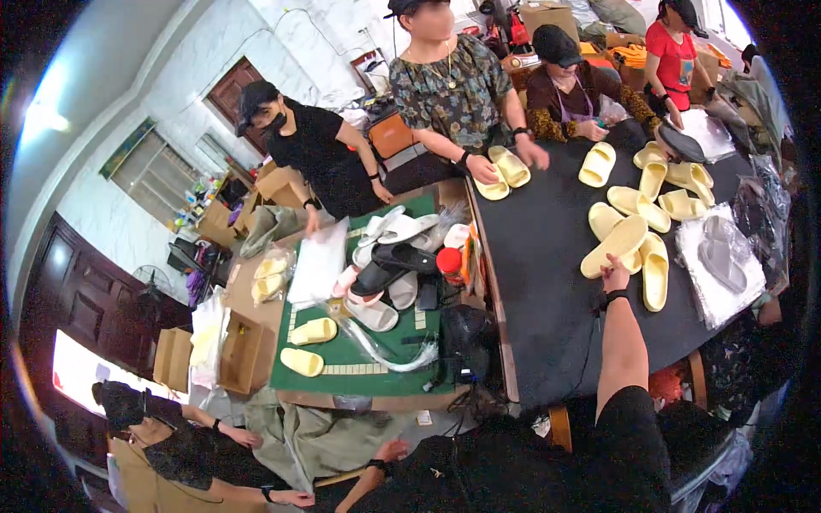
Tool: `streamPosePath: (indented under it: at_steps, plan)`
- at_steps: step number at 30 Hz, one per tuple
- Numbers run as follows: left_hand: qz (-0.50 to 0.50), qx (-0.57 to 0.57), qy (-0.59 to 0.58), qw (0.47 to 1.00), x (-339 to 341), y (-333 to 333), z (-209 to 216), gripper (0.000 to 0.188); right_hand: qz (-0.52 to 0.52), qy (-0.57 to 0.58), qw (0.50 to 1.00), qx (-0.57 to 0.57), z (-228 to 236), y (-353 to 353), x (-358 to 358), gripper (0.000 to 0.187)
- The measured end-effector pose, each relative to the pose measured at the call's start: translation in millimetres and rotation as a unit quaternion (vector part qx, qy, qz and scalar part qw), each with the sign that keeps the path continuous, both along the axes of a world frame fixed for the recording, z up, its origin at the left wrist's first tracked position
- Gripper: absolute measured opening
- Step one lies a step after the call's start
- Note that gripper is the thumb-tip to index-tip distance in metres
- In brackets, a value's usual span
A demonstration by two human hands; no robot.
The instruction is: Checking and sorting yellow and black sandals in a production workshop.
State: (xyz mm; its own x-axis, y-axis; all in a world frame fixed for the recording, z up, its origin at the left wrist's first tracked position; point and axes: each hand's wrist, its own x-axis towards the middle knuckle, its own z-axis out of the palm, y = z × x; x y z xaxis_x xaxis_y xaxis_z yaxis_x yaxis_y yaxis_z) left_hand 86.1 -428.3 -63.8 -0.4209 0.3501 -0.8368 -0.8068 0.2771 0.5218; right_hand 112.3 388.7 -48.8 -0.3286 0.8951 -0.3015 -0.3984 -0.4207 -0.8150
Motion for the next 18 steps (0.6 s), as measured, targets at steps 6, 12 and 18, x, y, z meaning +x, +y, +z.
streamPosePath:
  at_steps: [6,12,18]
  plan:
    - [-0.105,-0.004,0.139,0.985,-25,-13,-34,0.031,0.011,-0.267,0.908,0.323,71,-76,34,0.024]
    - [-0.348,-0.209,0.438,0.802,-53,119,63,0.028,0.193,-0.465,0.692,0.517,111,-176,124,0.025]
    - [-0.274,0.045,0.468,0.839,-94,243,107,0.024,0.303,-0.447,0.591,0.599,87,-216,198,0.013]
